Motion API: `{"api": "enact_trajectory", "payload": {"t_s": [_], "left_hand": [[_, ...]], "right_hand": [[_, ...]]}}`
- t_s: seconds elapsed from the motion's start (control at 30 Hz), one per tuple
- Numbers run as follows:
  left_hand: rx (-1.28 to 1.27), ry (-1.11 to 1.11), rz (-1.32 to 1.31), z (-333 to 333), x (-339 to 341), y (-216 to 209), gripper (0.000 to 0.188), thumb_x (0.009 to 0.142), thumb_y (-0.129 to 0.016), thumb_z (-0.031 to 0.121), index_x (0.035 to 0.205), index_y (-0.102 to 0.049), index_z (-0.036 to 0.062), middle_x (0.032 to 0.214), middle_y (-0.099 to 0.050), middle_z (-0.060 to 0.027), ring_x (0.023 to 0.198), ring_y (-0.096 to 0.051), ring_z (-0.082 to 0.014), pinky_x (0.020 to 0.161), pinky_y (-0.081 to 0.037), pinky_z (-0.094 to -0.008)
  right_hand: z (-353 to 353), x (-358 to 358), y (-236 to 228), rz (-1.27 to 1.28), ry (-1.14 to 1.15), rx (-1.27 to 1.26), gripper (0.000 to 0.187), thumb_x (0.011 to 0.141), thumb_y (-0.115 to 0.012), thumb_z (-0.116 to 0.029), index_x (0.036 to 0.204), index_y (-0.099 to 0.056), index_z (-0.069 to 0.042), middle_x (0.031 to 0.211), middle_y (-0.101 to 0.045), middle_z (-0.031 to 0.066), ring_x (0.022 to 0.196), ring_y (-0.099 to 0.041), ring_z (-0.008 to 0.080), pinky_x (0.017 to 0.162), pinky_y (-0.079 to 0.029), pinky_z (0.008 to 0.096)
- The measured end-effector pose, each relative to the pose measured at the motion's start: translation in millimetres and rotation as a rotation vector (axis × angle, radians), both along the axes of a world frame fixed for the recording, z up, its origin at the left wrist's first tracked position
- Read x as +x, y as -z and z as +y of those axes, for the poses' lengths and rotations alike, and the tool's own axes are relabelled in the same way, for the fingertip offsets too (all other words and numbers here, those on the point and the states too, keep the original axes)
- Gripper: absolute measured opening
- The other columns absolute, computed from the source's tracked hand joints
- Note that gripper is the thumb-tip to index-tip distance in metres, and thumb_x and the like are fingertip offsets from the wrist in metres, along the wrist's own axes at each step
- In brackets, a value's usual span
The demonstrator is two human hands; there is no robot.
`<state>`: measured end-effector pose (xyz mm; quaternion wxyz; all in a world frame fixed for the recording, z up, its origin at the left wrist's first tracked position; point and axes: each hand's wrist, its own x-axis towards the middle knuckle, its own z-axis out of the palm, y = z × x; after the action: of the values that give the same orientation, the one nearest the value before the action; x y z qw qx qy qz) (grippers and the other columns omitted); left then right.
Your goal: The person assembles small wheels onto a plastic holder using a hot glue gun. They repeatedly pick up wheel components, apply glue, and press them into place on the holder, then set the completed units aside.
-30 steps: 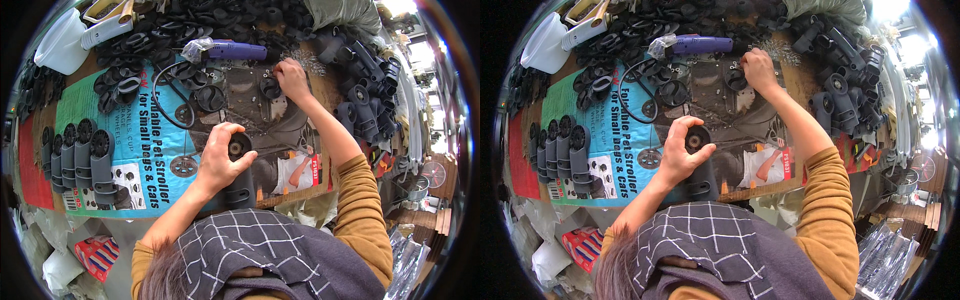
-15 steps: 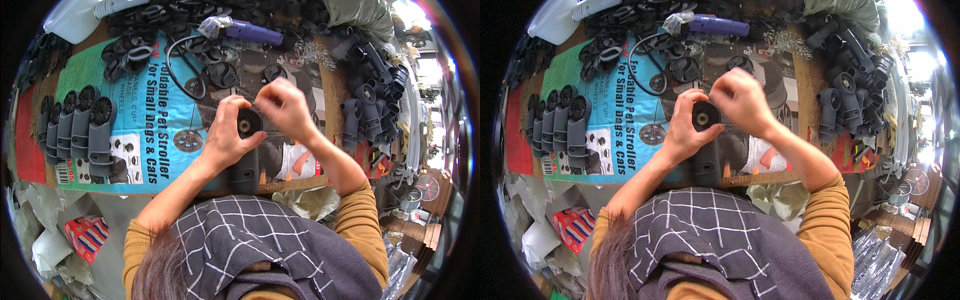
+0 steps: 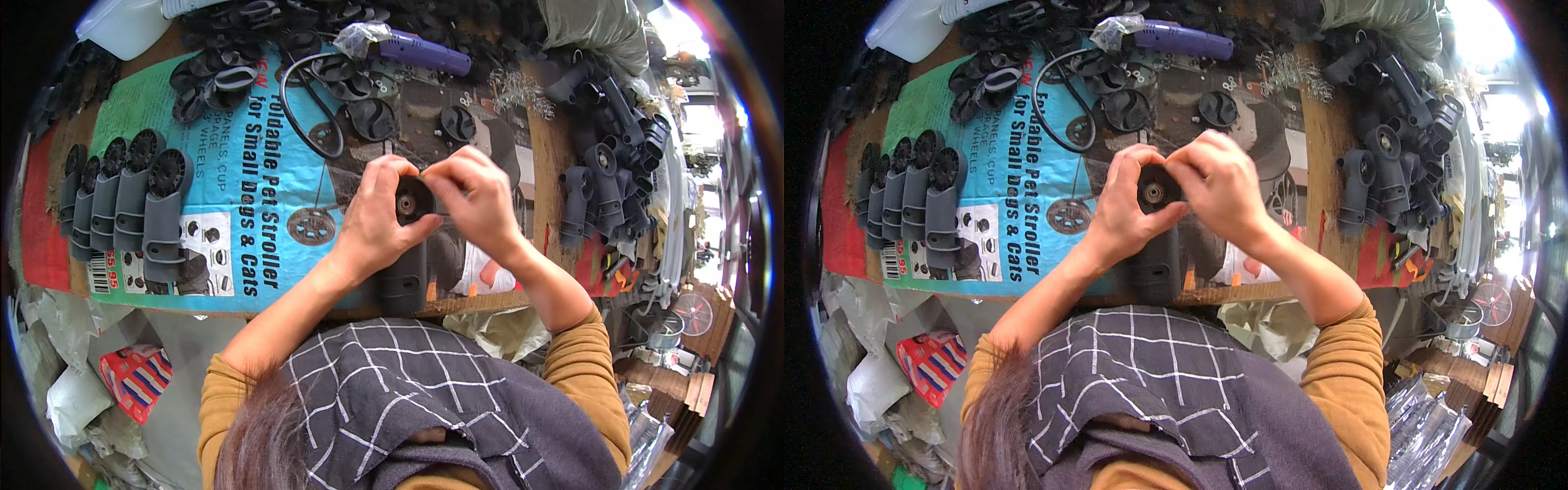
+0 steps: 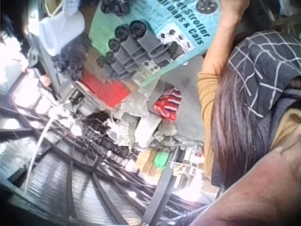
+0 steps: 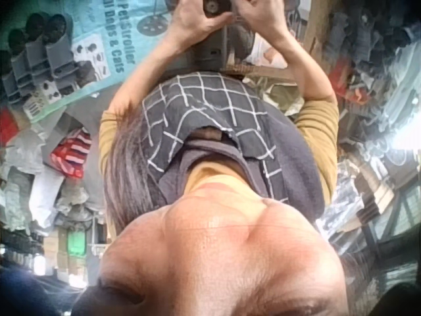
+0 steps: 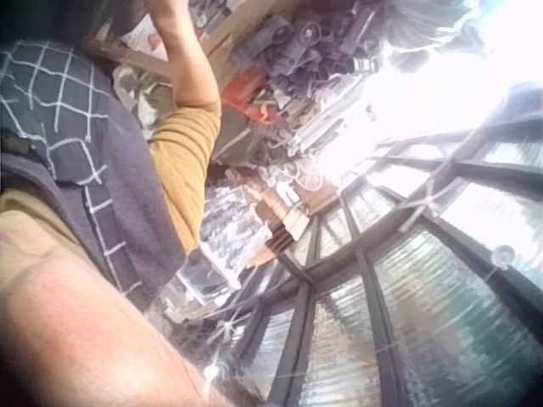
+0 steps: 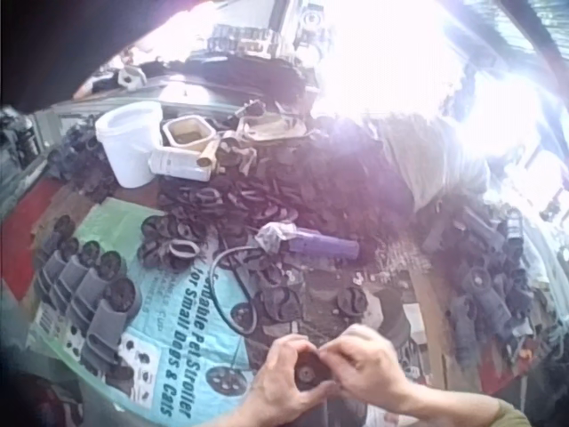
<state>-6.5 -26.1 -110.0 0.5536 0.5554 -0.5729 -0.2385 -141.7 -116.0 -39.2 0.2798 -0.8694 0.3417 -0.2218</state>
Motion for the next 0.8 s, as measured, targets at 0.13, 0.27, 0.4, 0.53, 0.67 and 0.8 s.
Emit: {"api": "enact_trajectory", "payload": {"t_s": [0.13,0.27,0.4,0.53,0.67,0.8], "left_hand": [[0.106,0.018,0.031,1.8,0.2,-2.7,0.062,0.074,-0.082,0.029,0.118,-0.05,0.0003,0.125,-0.049,-0.0206,0.12,-0.048,-0.0363,0.103,-0.039,-0.0418],[0.141,0.02,0.043,3.2,0.7,-5.1,0.059,0.076,-0.08,0.03,0.118,-0.05,-0.0002,0.127,-0.048,-0.022,0.121,-0.047,-0.0369,0.103,-0.039,-0.0423],[0.144,0.026,0.061,3.9,1.4,-4.4,0.06,0.077,-0.08,0.031,0.119,-0.049,0.0005,0.126,-0.048,-0.0222,0.121,-0.047,-0.0373,0.103,-0.039,-0.0423],[0.097,-0.004,0.069,5.5,-1.9,-0.9,0.057,0.078,-0.08,0.026,0.12,-0.048,0.0028,0.132,-0.041,-0.0225,0.123,-0.044,-0.0388,0.104,-0.038,-0.0433],[-0.016,-0.056,0.142,6.2,-6.9,3.0,0.05,0.079,-0.078,0.019,0.118,-0.05,0.004,0.135,-0.035,-0.0224,0.124,-0.042,-0.0383,0.104,-0.037,-0.0427],[0.036,-0.035,0.089,6.8,-7.5,3.8,0.026,0.081,-0.075,0.011,0.101,-0.06,0.0016,0.134,-0.04,-0.0191,0.123,-0.046,-0.0341,0.102,-0.039,-0.0417]], "right_hand": [[-57.1,28.5,15.9,-0.013,0.067,-0.257,0.008,0.082,-0.07,-0.011,0.084,-0.072,-0.003,0.079,-0.063,0.0098,0.073,-0.064,0.0237,0.066,-0.049,0.0337],[-99.8,74.4,53.4,0.05,-0.029,-0.374,0.015,0.078,-0.073,-0.018,0.084,-0.073,-0.005,0.085,-0.063,0.0097,0.091,-0.061,0.0293,0.082,-0.048,0.04],[-116.8,100.1,70.1,0.132,-0.059,-0.37,0.016,0.077,-0.073,-0.018,0.085,-0.071,-0.003,0.085,-0.062,0.0117,0.09,-0.061,0.03,0.082,-0.048,0.0399],[-99.6,86.5,38.9,0.051,-0.035,-0.13,0.012,0.077,-0.07,-0.012,0.084,-0.069,-0.002,0.083,-0.063,0.0105,0.083,-0.062,0.0256,0.076,-0.049,0.0364],[-46.0,31.0,-3.7,-0.115,0.009,0.629,0.008,0.079,-0.069,-0.007,0.082,-0.066,0.0,0.077,-0.063,0.0016,0.074,-0.058,0.0091,0.068,-0.047,0.0268],[3.3,-4.3,-0.5,-0.201,0.117,1.055,0.01,0.081,-0.071,-0.008,0.086,-0.064,-0.001,0.076,-0.06,-0.0017,0.072,-0.052,0.0051,0.068,-0.045,0.0236]]}}
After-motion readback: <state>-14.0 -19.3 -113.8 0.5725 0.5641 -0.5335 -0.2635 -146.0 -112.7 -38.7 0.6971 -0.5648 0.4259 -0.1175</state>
